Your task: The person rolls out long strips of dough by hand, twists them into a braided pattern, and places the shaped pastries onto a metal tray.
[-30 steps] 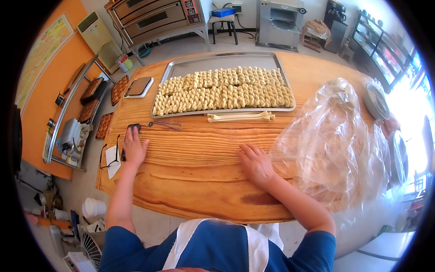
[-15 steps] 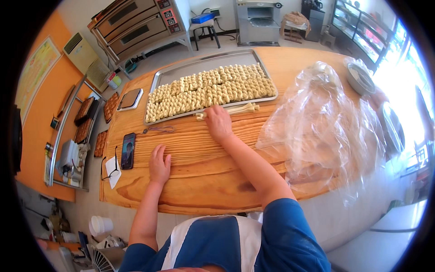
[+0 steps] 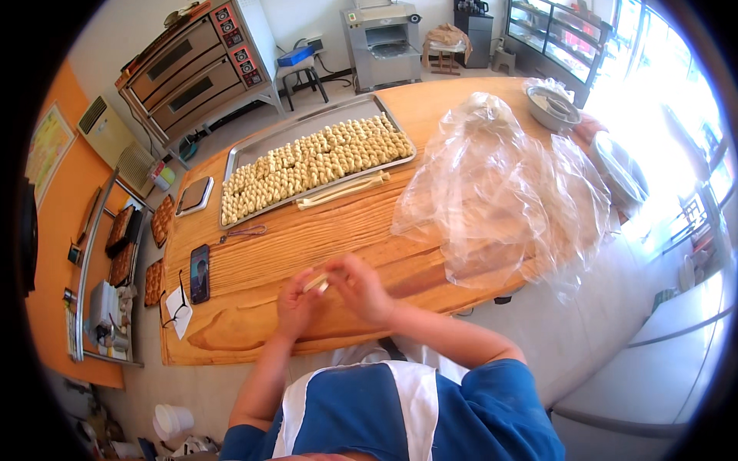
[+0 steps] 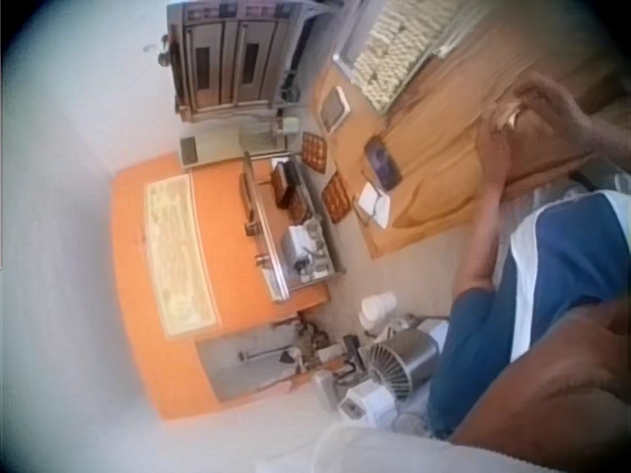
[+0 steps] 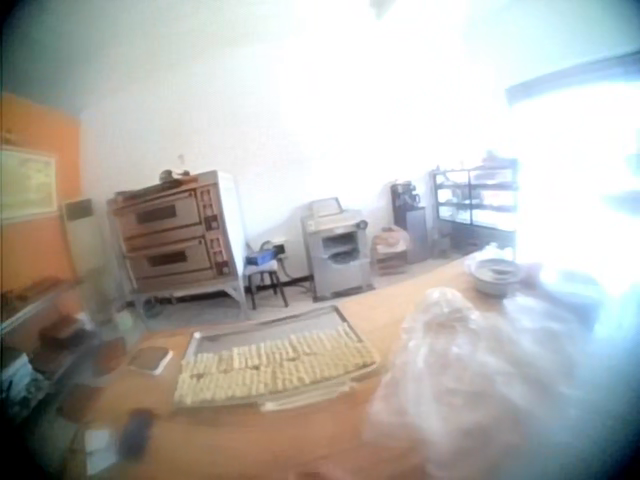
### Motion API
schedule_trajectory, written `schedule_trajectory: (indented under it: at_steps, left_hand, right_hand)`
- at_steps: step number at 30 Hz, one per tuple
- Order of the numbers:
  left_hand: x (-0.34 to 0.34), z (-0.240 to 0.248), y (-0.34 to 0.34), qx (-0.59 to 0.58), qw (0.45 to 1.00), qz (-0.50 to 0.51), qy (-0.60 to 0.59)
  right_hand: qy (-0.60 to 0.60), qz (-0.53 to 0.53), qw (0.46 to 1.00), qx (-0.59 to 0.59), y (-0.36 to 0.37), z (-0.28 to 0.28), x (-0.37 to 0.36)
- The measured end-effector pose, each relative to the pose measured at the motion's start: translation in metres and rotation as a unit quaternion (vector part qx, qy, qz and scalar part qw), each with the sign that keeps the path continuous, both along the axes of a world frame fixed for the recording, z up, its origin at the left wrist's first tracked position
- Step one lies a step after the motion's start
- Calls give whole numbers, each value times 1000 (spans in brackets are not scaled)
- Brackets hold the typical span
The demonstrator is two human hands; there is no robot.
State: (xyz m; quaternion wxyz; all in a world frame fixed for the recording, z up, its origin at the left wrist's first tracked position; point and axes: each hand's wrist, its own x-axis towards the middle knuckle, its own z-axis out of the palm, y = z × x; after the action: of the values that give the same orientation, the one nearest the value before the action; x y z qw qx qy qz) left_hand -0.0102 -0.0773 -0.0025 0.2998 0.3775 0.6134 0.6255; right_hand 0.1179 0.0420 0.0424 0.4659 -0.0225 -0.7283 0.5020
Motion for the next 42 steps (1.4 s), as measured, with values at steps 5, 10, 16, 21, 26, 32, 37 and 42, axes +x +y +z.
schedule_trajectory:
  at_steps: [5, 10, 16, 21, 26, 32, 37, 42]
  left_hand:
    - [-30, 50, -46, -147, 938, 0, 314]
    - [-24, 46, -28, -177, 774, 24, 608]
    - [-7, 21, 39, -291, 830, 35, 475]
    - [38, 5, -24, -260, 795, -29, 548]
    - [39, 10, -60, -289, 806, -39, 515]
    - [-69, 6, 16, -398, 741, 184, 509]
    - [-55, 4, -15, -292, 767, 81, 565]
    - [19, 20, -85, -374, 745, 3, 553]
  right_hand:
    - [-160, 27, 958, -236, 64, -15, 44]
    - [-317, -66, 917, 232, 71, -29, 42]
    - [-294, 2, 946, 135, 21, -18, -48]
    - [-317, 2, 876, 364, 0, -44, 23]
    - [-378, 84, 858, 337, -1, -32, 60]
    - [-454, -205, 830, 250, 75, -37, -52]
    - [-434, -113, 845, 292, 80, -44, -28]
    - [-440, -71, 832, 329, 36, -35, 66]
